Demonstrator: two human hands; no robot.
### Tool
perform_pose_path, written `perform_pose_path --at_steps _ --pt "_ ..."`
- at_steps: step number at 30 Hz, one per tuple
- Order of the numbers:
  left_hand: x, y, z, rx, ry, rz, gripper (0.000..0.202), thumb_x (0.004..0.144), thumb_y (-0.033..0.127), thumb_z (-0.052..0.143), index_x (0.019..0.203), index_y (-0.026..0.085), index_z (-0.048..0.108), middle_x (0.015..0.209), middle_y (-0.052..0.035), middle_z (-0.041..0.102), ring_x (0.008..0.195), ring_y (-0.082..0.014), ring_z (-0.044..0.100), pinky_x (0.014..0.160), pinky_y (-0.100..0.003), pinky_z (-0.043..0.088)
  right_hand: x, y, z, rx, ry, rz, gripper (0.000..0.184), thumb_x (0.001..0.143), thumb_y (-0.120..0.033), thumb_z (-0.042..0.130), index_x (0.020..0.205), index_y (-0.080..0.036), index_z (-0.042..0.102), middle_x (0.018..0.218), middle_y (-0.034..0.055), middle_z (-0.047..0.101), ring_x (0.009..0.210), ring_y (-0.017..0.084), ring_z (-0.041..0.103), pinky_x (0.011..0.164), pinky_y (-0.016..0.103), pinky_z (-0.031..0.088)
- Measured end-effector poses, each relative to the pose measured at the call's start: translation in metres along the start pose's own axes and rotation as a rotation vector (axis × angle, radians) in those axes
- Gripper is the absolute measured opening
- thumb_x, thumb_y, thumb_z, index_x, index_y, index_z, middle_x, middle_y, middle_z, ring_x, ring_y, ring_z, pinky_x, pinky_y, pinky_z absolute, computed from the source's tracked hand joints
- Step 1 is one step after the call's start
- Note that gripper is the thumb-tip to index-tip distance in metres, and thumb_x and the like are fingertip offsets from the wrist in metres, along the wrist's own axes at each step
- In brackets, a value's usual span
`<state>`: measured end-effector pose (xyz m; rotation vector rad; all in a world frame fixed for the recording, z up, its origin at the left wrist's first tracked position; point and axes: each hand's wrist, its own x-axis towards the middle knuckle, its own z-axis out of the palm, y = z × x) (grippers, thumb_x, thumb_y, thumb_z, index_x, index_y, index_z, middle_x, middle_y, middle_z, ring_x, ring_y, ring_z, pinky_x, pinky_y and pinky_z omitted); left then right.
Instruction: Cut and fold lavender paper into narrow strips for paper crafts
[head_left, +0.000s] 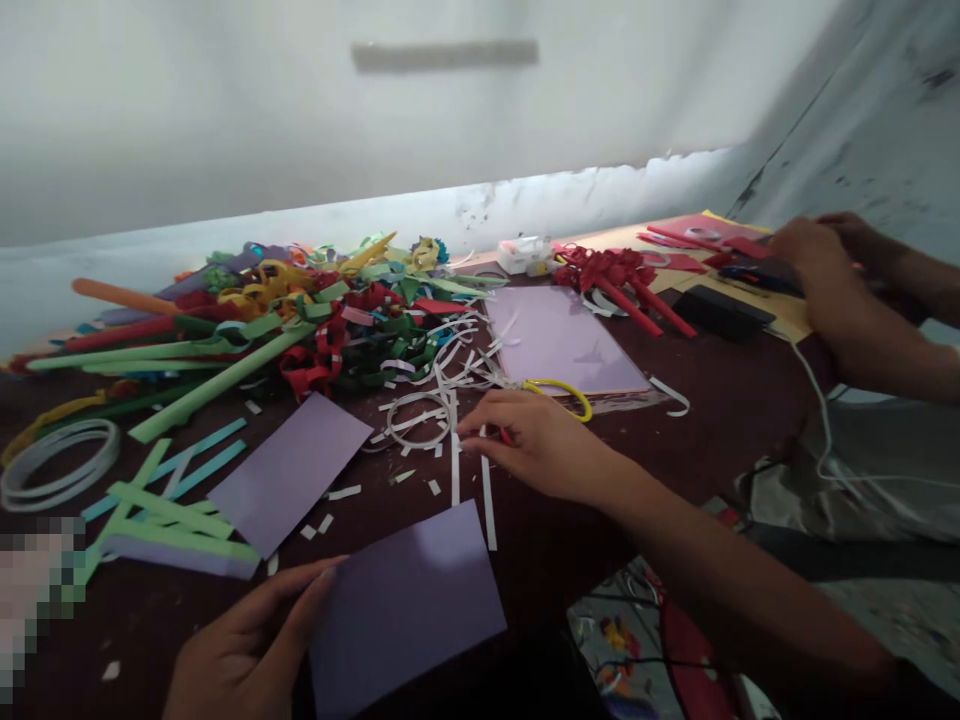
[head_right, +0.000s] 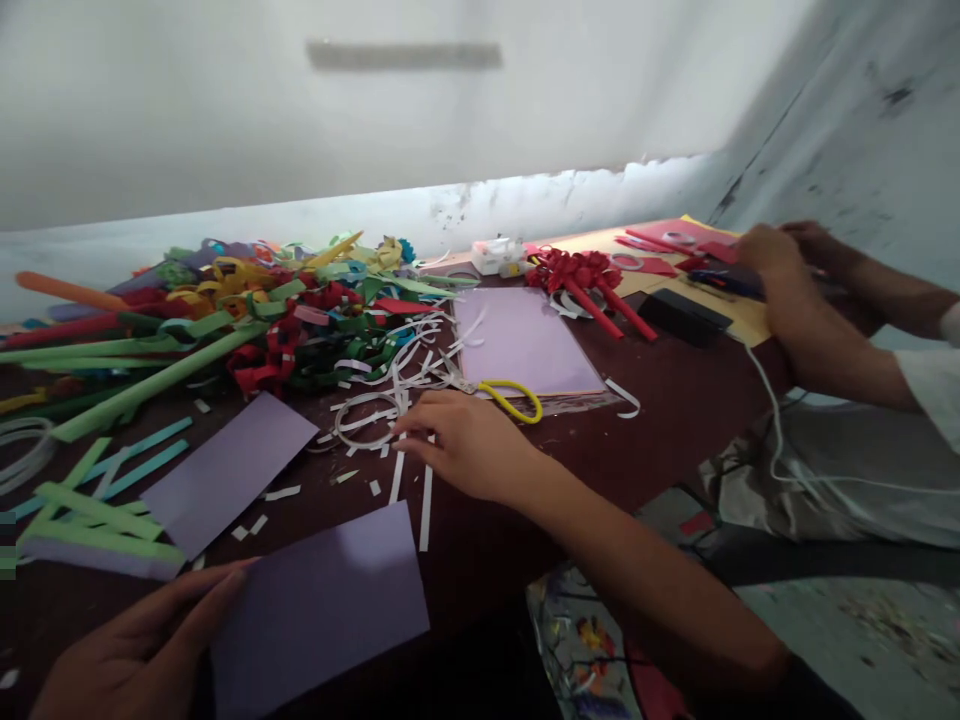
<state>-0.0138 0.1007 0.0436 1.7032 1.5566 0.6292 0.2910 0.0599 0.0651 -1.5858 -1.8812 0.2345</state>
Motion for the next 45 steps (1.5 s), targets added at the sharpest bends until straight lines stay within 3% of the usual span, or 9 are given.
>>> perform_pose_path --at_steps 5,9,15,21,25,31,36,40,45 --pt "-0.004 0.007 -0.003 -0.108 -0.068 0.004 0.058 0.068 0.075 0.066 0.090 0.023 0.082 0.096 -0.0083 0.082 0.096 -0.0309 0.077 0.078 -0.029 0.062 0.052 -0.008 0.033 -0.108 -0.197 -0.013 0.028 0.088 -0.019 0.082 0.115 -0.019 0.074 0.097 0.0056 0.073 0.094 0.023 0.067 0.083 0.033 0.051" --pt "-0.007 0.002 -0.005 -0.203 -0.154 -0.032 0.057 0.074 0.071 0.068 0.101 0.021 0.078 0.093 -0.0071 0.081 0.088 -0.0267 0.076 0.067 -0.025 0.059 0.063 -0.006 0.032 -0.106 -0.275 -0.103 0.035 0.089 -0.007 0.075 0.122 -0.019 0.072 0.097 0.0049 0.073 0.095 0.022 0.065 0.089 0.035 0.049" --pt "-0.013 0.013 -0.001 -0.419 -0.130 -0.130 0.055 0.067 0.068 0.076 0.093 0.020 0.074 0.061 0.0000 0.071 0.063 -0.0210 0.069 0.056 -0.025 0.054 0.056 -0.020 0.001 0.222 -0.173 -0.197 0.028 0.102 -0.012 0.056 0.124 -0.016 0.072 0.095 0.0054 0.068 0.084 0.016 0.063 0.076 0.028 0.051" --pt "-0.018 0.014 0.001 -0.528 -0.054 -0.162 0.046 0.071 0.061 0.078 0.094 0.022 0.075 0.070 0.0000 0.074 0.061 -0.0177 0.067 0.055 -0.023 0.052 0.057 -0.027 0.009 0.528 -0.083 -0.190 0.020 0.096 -0.017 0.063 0.108 -0.024 0.078 0.087 -0.0001 0.071 0.079 0.014 0.065 0.072 0.027 0.052" --pt "-0.015 0.007 0.001 -0.551 -0.112 -0.142 0.049 0.070 0.061 0.079 0.096 0.019 0.077 0.068 -0.0023 0.075 0.063 -0.0206 0.071 0.054 -0.024 0.053 0.055 -0.039 0.012 0.520 -0.001 -0.176 0.012 0.093 -0.017 0.067 0.097 -0.021 0.077 0.097 0.0025 0.069 0.080 0.014 0.065 0.068 0.026 0.052" --pt "-0.014 -0.003 0.005 -0.623 -0.099 -0.181 0.055 0.077 0.059 0.076 0.112 0.016 0.077 0.065 -0.0030 0.074 0.061 -0.0189 0.069 0.053 -0.023 0.052 0.014 -0.100 -0.015 0.380 0.055 -0.146 0.018 0.098 -0.013 0.066 0.099 -0.028 0.076 0.097 0.0008 0.069 0.088 0.016 0.066 0.078 0.025 0.055" --pt "-0.012 -0.006 0.007 -0.689 -0.098 -0.094 0.045 0.080 0.052 0.077 0.109 0.018 0.080 0.072 -0.0039 0.077 0.064 -0.0161 0.069 0.060 -0.022 0.055 0.001 -0.120 0.030 0.593 -0.201 -0.019 0.029 0.098 -0.007 0.062 0.103 -0.030 0.078 0.091 -0.0027 0.070 0.081 0.012 0.067 0.072 0.022 0.053" --pt "-0.012 -0.006 0.006 -0.734 -0.147 -0.084 0.039 0.083 0.048 0.076 0.110 0.019 0.080 0.083 -0.0067 0.081 0.075 -0.0189 0.074 0.066 -0.023 0.057 0.013 -0.111 0.075 0.691 -0.103 0.222 0.039 0.089 -0.009 0.072 0.123 -0.026 0.067 0.092 -0.0019 0.072 0.085 0.016 0.069 0.073 0.026 0.053" --pt "-0.013 -0.002 0.005 -0.709 -0.141 -0.050 0.038 0.083 0.049 0.075 0.106 0.020 0.082 0.084 -0.0067 0.081 0.072 -0.0194 0.074 0.067 -0.026 0.060 0.017 -0.110 0.082 0.733 -0.076 0.268 0.050 0.084 -0.008 0.074 0.128 -0.028 0.059 0.084 -0.0033 0.071 0.084 0.018 0.070 0.065 0.026 0.051"
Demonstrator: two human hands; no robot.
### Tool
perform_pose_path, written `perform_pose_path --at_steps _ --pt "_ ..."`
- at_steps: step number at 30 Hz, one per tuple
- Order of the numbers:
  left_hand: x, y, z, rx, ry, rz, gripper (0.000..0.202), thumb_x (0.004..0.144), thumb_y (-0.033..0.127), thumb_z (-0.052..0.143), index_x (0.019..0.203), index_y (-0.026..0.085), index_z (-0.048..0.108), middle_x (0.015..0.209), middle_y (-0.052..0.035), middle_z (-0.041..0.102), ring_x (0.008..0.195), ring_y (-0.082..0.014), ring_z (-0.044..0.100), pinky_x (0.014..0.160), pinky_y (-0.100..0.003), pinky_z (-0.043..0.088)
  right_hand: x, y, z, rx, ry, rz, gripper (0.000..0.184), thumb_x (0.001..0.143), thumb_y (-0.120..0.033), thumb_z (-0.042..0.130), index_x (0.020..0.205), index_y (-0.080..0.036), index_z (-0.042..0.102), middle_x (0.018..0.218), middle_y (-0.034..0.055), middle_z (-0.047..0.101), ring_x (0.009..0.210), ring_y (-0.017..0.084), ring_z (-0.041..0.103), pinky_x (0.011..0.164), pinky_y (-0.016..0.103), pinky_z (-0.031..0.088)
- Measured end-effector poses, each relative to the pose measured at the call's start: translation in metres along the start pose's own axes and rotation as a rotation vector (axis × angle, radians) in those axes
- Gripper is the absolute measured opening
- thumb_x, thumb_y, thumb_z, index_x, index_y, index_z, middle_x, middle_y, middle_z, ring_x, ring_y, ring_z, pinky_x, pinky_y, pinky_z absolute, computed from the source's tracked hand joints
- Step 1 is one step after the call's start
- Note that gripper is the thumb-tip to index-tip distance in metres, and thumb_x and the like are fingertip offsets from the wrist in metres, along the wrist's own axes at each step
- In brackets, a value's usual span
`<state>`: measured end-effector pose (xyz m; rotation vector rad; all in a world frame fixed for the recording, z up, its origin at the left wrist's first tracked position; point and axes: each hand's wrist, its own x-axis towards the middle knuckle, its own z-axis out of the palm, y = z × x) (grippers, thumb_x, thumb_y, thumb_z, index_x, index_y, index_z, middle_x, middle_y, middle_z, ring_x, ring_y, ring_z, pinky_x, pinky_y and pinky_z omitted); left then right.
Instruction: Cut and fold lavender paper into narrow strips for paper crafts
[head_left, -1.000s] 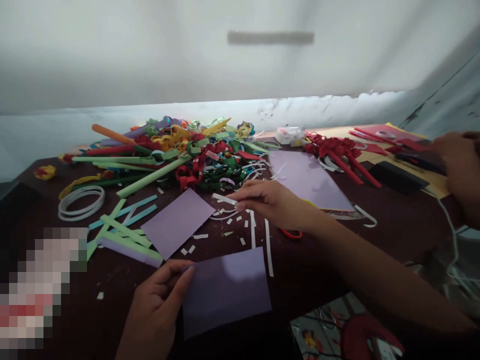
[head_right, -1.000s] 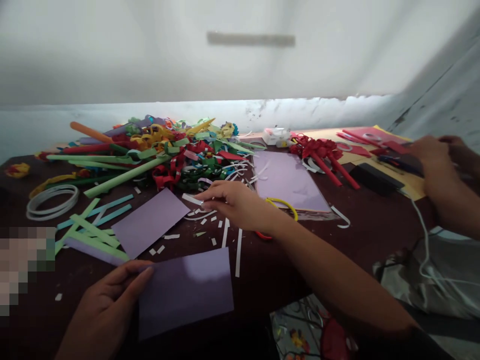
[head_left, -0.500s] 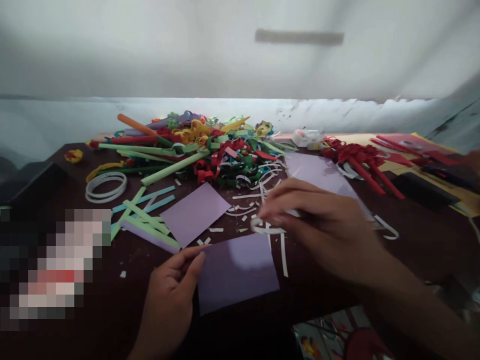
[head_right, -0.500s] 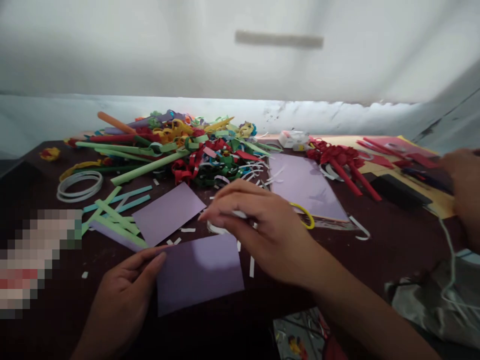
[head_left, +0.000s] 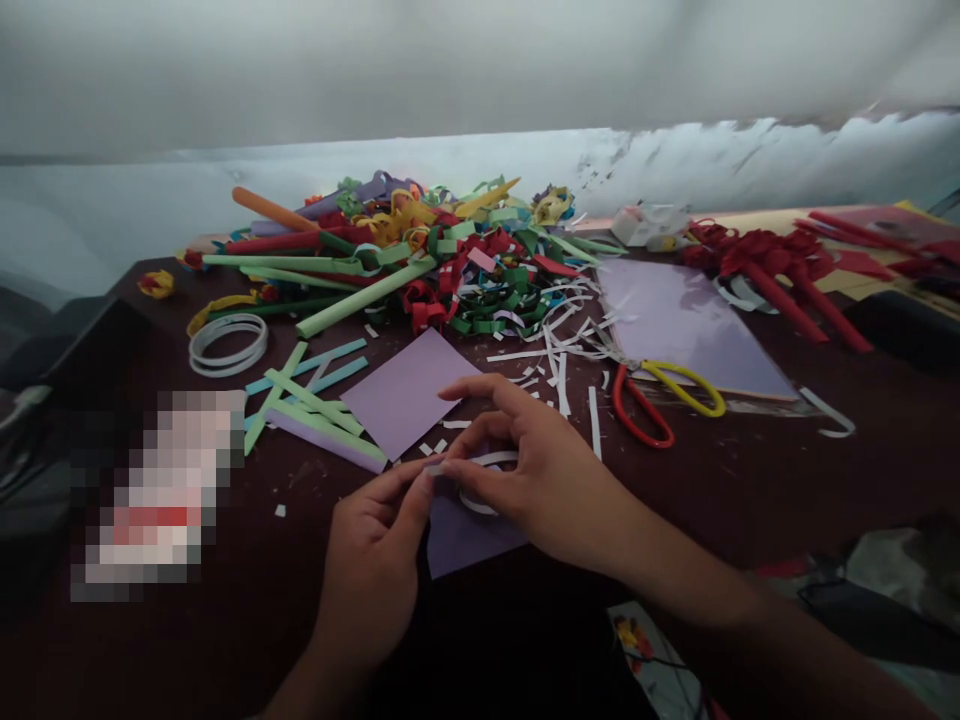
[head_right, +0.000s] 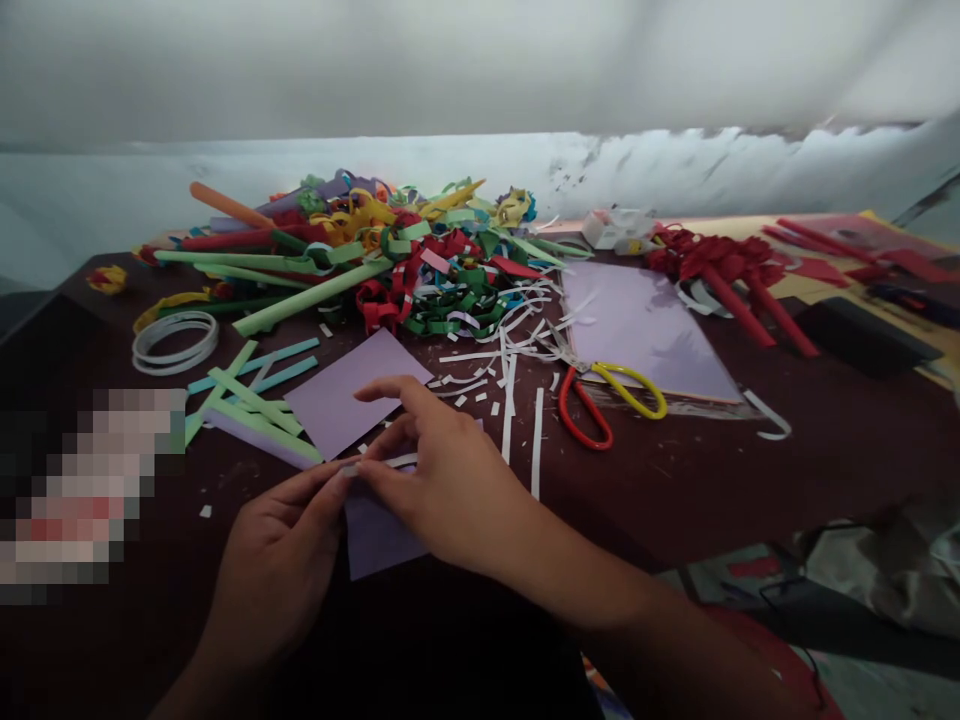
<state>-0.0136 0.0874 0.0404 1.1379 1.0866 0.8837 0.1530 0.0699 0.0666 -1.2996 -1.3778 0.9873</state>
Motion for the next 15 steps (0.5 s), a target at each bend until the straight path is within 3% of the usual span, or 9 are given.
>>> perform_pose_path --at_steps 7,11,15 --pt "-0.0002 0.0001 0.0000 -0.020 -0.015 0.007 0.040 0.081 0.050 0.076 0.107 0.019 0.081 0.086 -0.0080 0.081 0.074 -0.0213 0.075 0.053 -0.022 0.054 0.0019 -0.0012 0.0048 -0.080 0.040 0.017 0.055 0.083 -0.008 0.075 0.131 -0.028 0.057 0.085 -0.0029 0.072 0.082 0.019 0.071 0.061 0.026 0.050" --pt "0.0004 -0.0003 0.0014 -0.042 -0.032 -0.004 0.040 0.082 0.049 0.076 0.107 0.018 0.081 0.087 -0.0089 0.082 0.084 -0.0239 0.076 0.054 -0.021 0.053 0.0042 -0.0031 0.0070 -0.139 0.039 0.035 0.057 0.083 -0.007 0.076 0.132 -0.029 0.057 0.084 -0.0037 0.072 0.080 0.019 0.071 0.061 0.026 0.049" --pt "0.0004 -0.0016 0.0010 -0.050 -0.021 -0.001 0.042 0.082 0.049 0.076 0.108 0.018 0.081 0.078 -0.0073 0.080 0.078 -0.0225 0.075 0.054 -0.021 0.052 0.0052 -0.0048 0.0084 -0.196 0.037 0.033 0.059 0.083 -0.007 0.075 0.134 -0.029 0.056 0.085 -0.0035 0.072 0.078 0.019 0.070 0.062 0.027 0.050"
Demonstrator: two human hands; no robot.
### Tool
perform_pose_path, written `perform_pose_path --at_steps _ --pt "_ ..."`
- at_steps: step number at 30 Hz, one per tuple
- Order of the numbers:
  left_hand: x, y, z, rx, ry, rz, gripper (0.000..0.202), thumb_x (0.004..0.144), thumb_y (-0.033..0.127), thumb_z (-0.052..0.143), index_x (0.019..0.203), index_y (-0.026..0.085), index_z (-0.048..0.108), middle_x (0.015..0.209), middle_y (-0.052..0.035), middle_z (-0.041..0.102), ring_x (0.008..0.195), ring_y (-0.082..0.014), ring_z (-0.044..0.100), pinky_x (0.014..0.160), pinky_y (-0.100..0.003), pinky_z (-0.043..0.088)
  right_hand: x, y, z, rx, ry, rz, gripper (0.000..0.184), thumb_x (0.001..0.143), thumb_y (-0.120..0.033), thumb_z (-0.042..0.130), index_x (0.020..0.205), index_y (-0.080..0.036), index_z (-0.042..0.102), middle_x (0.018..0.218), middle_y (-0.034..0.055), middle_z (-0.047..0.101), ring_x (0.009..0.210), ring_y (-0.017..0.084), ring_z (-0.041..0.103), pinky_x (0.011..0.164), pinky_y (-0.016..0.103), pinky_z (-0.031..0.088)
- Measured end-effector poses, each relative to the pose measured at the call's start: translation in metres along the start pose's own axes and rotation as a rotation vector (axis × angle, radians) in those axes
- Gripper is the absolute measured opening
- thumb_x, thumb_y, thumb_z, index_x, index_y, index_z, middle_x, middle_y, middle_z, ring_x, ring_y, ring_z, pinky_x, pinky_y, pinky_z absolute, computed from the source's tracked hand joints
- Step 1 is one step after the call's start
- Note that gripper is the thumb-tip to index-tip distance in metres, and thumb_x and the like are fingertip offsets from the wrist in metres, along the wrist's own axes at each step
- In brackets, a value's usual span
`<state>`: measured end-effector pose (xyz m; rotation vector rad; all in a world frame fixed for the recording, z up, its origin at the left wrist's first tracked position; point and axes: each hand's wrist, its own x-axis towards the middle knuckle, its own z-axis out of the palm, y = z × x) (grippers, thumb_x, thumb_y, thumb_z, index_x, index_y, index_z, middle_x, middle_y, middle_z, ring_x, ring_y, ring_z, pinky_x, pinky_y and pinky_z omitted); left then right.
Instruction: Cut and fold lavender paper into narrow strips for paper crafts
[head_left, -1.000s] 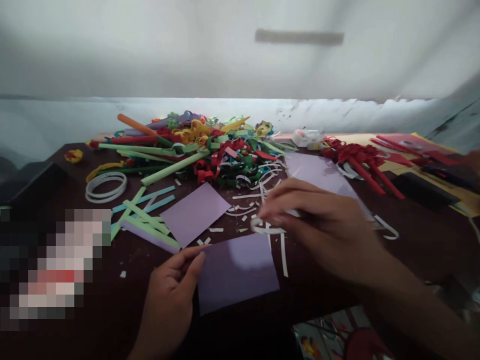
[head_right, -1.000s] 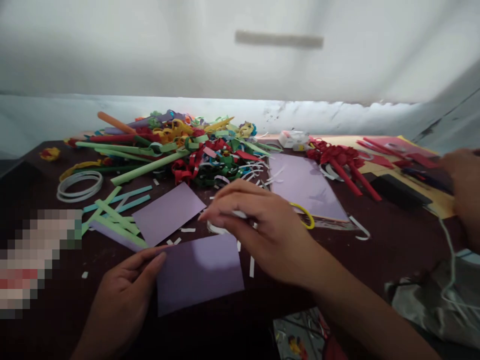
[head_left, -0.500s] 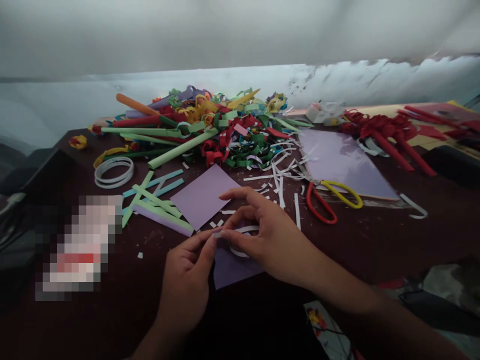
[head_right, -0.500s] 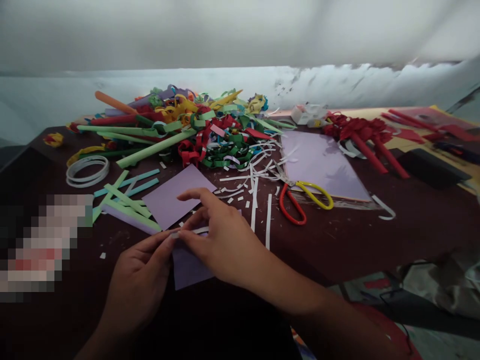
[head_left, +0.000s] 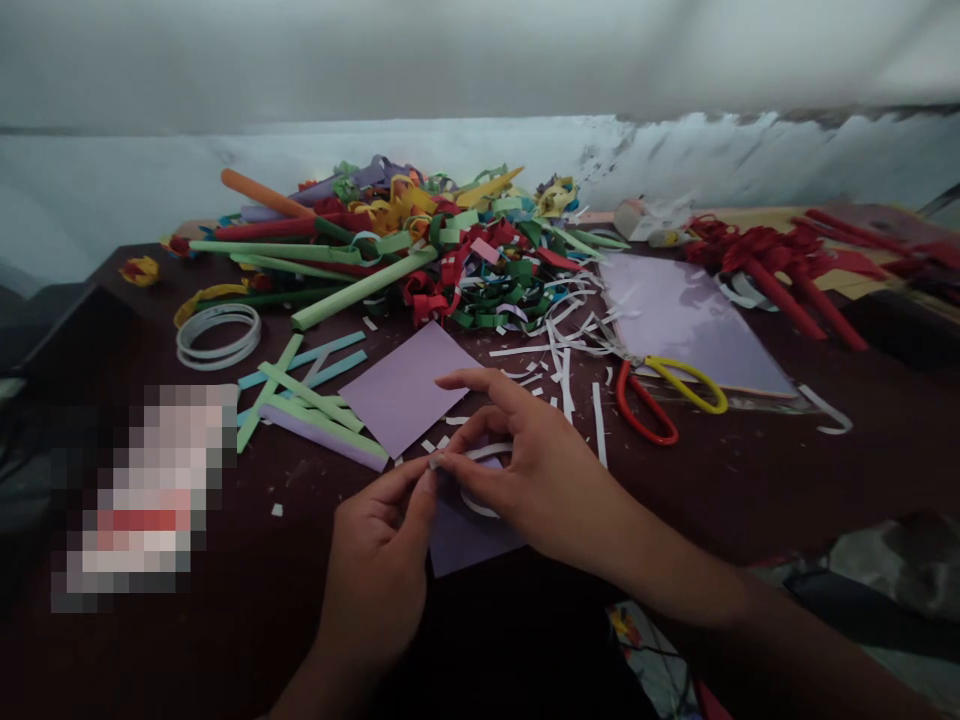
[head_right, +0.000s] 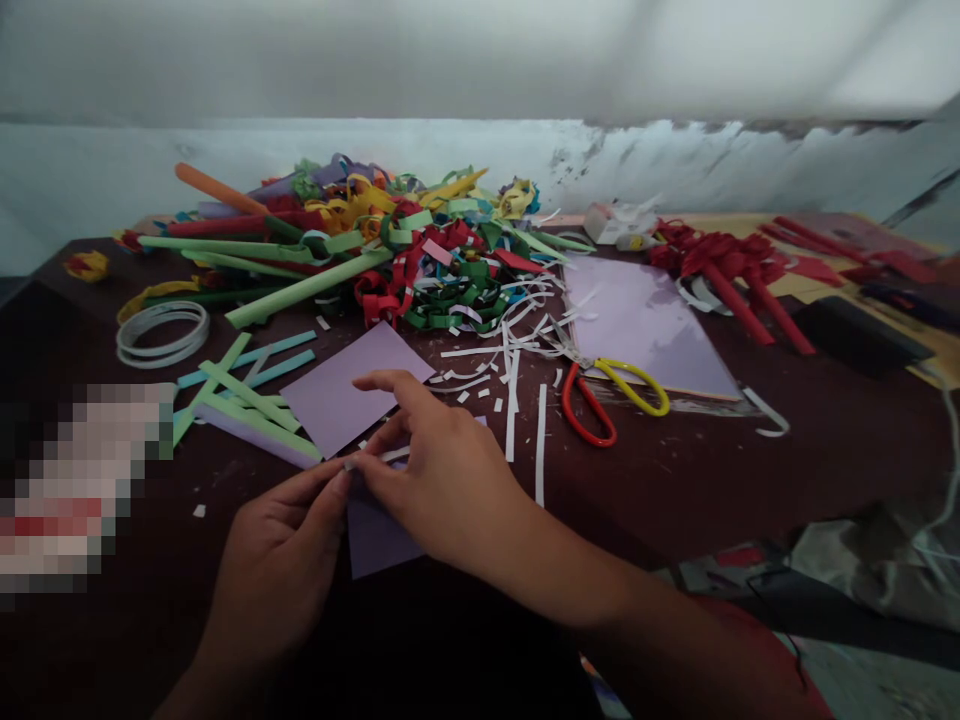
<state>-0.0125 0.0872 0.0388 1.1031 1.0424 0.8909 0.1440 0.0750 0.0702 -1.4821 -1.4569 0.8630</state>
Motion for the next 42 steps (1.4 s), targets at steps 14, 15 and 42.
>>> perform_pose_path --at_steps 14,15,42 --pt "-0.008 -0.002 0.003 0.184 0.233 0.093 0.036 0.086 0.050 0.070 0.100 0.019 0.083 0.086 -0.0055 0.082 0.075 -0.0214 0.075 0.067 -0.027 0.061 -0.018 -0.006 -0.013 -0.096 0.154 -0.141 0.032 0.084 -0.012 0.080 0.111 -0.024 0.069 0.099 -0.0010 0.070 0.088 0.017 0.068 0.077 0.029 0.052" --pt "-0.008 -0.003 0.003 0.154 0.238 0.078 0.037 0.085 0.050 0.071 0.101 0.019 0.083 0.087 -0.0060 0.082 0.077 -0.0221 0.076 0.068 -0.028 0.061 -0.018 -0.005 -0.014 -0.116 0.164 -0.142 0.031 0.084 -0.012 0.081 0.110 -0.024 0.069 0.097 -0.0015 0.069 0.087 0.017 0.067 0.076 0.029 0.051" --pt "0.000 0.001 -0.003 -0.092 0.079 -0.037 0.037 0.077 0.049 0.082 0.099 0.019 0.083 0.092 -0.0090 0.082 0.090 -0.0248 0.077 0.083 -0.032 0.061 -0.009 0.014 0.001 0.168 0.069 -0.111 0.032 0.088 -0.022 0.078 0.117 -0.030 0.067 0.092 -0.0053 0.070 0.086 0.016 0.069 0.076 0.028 0.052"
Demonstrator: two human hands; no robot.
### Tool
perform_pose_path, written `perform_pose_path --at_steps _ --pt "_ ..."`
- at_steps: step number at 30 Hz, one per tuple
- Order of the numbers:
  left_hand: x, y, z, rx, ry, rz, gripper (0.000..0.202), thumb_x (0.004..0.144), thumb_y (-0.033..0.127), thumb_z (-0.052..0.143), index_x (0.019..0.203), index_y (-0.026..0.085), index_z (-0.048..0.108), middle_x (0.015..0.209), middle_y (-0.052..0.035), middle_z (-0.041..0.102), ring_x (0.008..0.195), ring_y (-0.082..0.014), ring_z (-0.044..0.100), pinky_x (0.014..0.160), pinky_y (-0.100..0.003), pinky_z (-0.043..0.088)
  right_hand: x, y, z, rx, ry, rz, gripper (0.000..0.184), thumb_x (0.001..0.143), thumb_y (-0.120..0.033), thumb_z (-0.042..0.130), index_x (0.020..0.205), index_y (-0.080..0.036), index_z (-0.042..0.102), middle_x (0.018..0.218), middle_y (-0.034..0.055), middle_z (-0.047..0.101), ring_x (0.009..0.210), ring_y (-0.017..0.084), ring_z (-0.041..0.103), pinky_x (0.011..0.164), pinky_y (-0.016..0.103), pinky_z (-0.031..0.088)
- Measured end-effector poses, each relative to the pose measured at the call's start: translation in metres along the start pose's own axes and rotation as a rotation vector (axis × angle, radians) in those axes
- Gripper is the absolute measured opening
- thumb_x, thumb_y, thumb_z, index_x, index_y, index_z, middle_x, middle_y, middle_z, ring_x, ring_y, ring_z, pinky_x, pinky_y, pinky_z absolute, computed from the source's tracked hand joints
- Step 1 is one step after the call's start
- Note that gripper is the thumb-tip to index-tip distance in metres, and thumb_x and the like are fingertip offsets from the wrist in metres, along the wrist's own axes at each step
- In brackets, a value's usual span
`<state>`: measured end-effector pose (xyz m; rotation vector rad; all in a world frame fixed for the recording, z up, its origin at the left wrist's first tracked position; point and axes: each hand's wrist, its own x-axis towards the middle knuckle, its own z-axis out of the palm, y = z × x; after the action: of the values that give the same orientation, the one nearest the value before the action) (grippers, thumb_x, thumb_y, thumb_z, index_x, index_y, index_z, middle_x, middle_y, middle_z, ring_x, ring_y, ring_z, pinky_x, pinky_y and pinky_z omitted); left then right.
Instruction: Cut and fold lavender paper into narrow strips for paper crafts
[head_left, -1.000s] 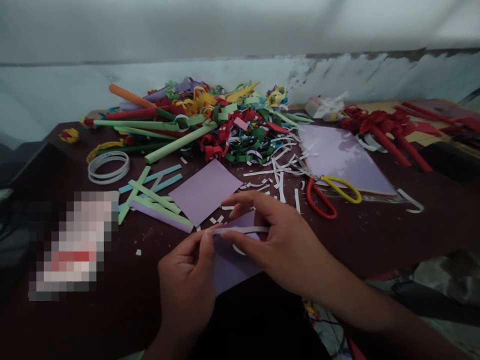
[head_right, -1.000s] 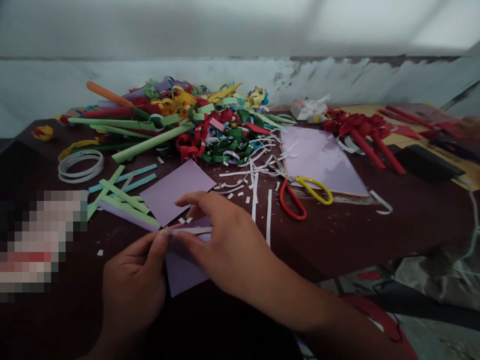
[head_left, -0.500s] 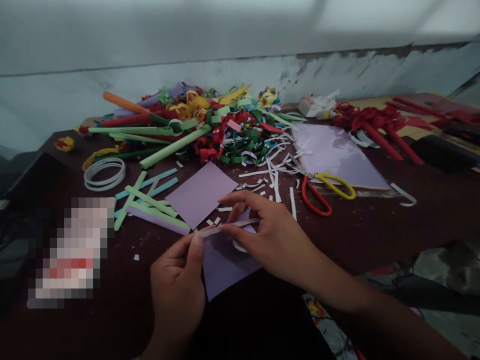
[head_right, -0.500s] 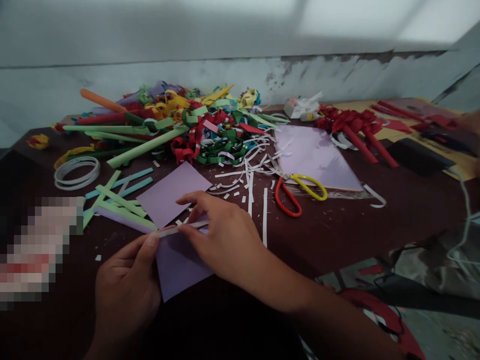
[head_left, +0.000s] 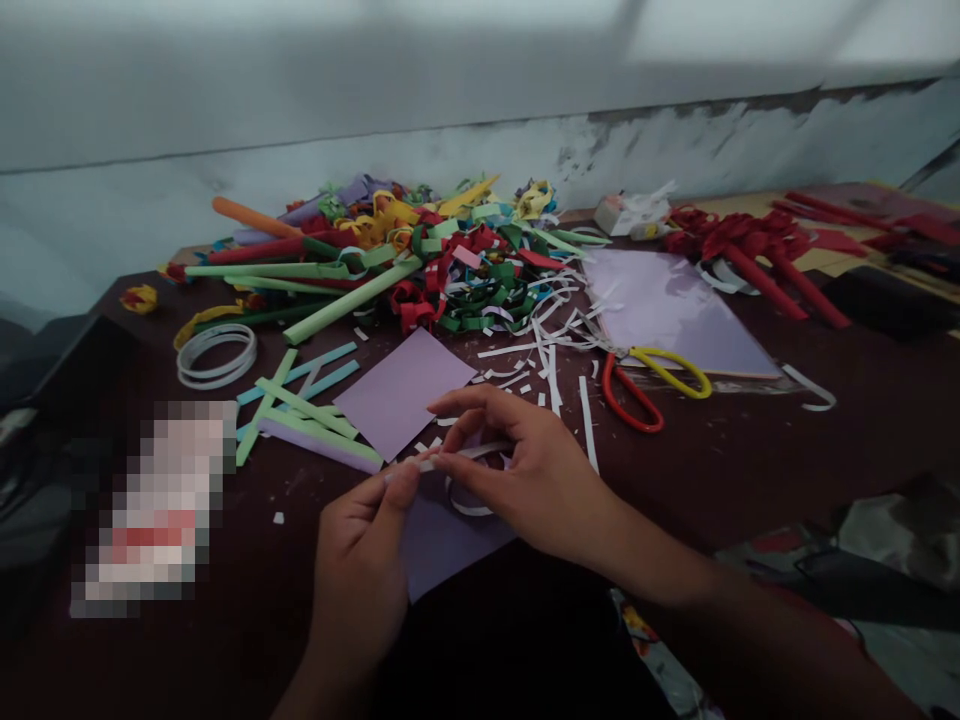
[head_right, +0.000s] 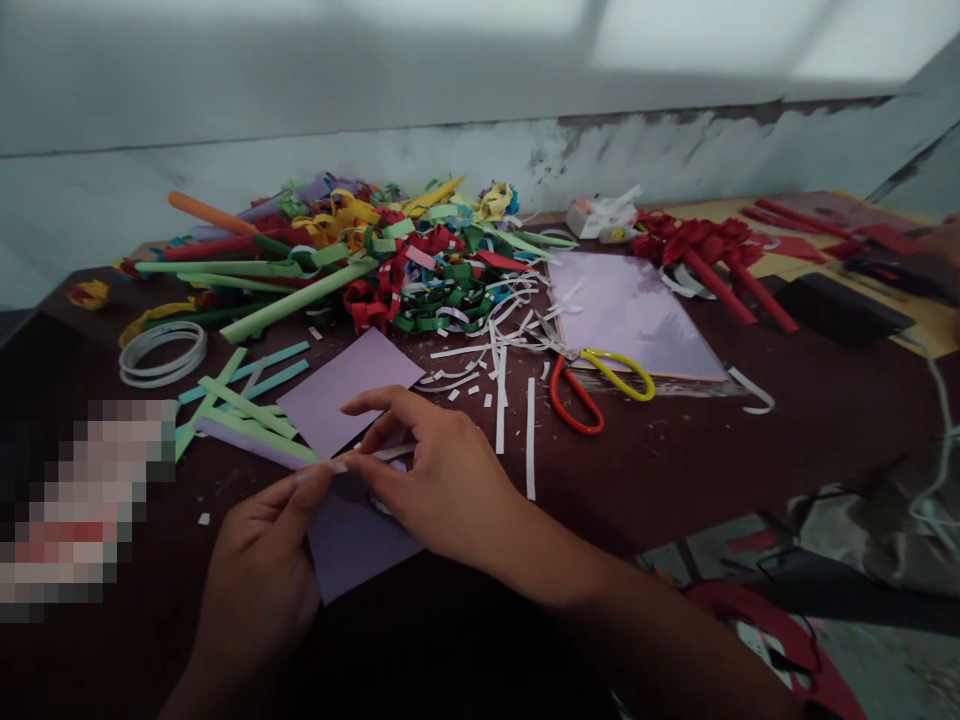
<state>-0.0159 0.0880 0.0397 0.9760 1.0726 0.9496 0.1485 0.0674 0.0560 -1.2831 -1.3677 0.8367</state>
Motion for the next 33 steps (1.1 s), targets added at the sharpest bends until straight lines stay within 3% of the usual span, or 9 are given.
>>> perform_pose_path --at_steps 7,13,22,26,30,33 --pt "0.000 0.002 0.005 -0.248 0.036 -0.107 0.037 0.066 0.042 0.091 0.093 0.018 0.084 0.080 -0.0100 0.081 0.076 -0.0274 0.077 0.070 -0.036 0.063 -0.001 -0.001 -0.004 -0.089 0.077 0.038 0.035 0.085 -0.015 0.079 0.116 -0.027 0.068 0.087 -0.0062 0.070 0.079 0.014 0.068 0.070 0.026 0.048" --pt "0.000 0.003 0.004 -0.255 0.062 -0.122 0.038 0.063 0.039 0.093 0.092 0.018 0.084 0.079 -0.0093 0.081 0.074 -0.0264 0.077 0.067 -0.034 0.063 0.002 0.001 -0.003 -0.079 0.058 0.037 0.038 0.084 -0.009 0.078 0.116 -0.028 0.069 0.088 -0.0069 0.070 0.079 0.012 0.068 0.072 0.026 0.049" --pt "0.000 0.005 0.001 -0.204 0.042 -0.101 0.041 0.063 0.047 0.090 0.090 0.018 0.083 0.078 -0.0079 0.079 0.067 -0.0225 0.074 0.059 -0.029 0.059 0.003 0.011 0.001 -0.045 0.040 -0.027 0.033 0.087 -0.014 0.079 0.116 -0.028 0.070 0.091 -0.0059 0.070 0.082 0.013 0.068 0.073 0.026 0.050" --pt "-0.011 0.012 -0.005 0.217 0.075 0.001 0.041 0.067 0.053 0.085 0.090 0.020 0.081 0.073 -0.0051 0.077 0.067 -0.0214 0.071 0.058 -0.027 0.054 0.003 0.003 -0.005 -0.039 -0.061 -0.086 0.031 0.089 -0.018 0.080 0.118 -0.026 0.069 0.096 -0.0045 0.069 0.085 0.012 0.067 0.075 0.024 0.050" --pt "-0.027 0.011 -0.018 0.718 0.237 0.151 0.030 0.082 0.054 0.070 0.089 0.026 0.078 0.074 -0.0001 0.075 0.066 -0.0202 0.067 0.061 -0.029 0.049 0.010 -0.017 -0.015 -0.286 -0.237 -0.097 0.029 0.086 -0.017 0.083 0.112 -0.020 0.070 0.092 -0.0027 0.069 0.082 0.014 0.066 0.071 0.025 0.047" --pt "-0.027 -0.001 -0.036 1.079 0.247 0.465 0.024 0.090 0.045 0.061 0.083 0.026 0.074 0.075 -0.0014 0.073 0.068 -0.0229 0.065 0.065 -0.035 0.047 0.017 -0.022 -0.013 -0.444 -0.378 -0.014 0.021 0.086 -0.018 0.083 0.104 -0.021 0.071 0.087 -0.0041 0.072 0.081 0.015 0.068 0.068 0.027 0.046"
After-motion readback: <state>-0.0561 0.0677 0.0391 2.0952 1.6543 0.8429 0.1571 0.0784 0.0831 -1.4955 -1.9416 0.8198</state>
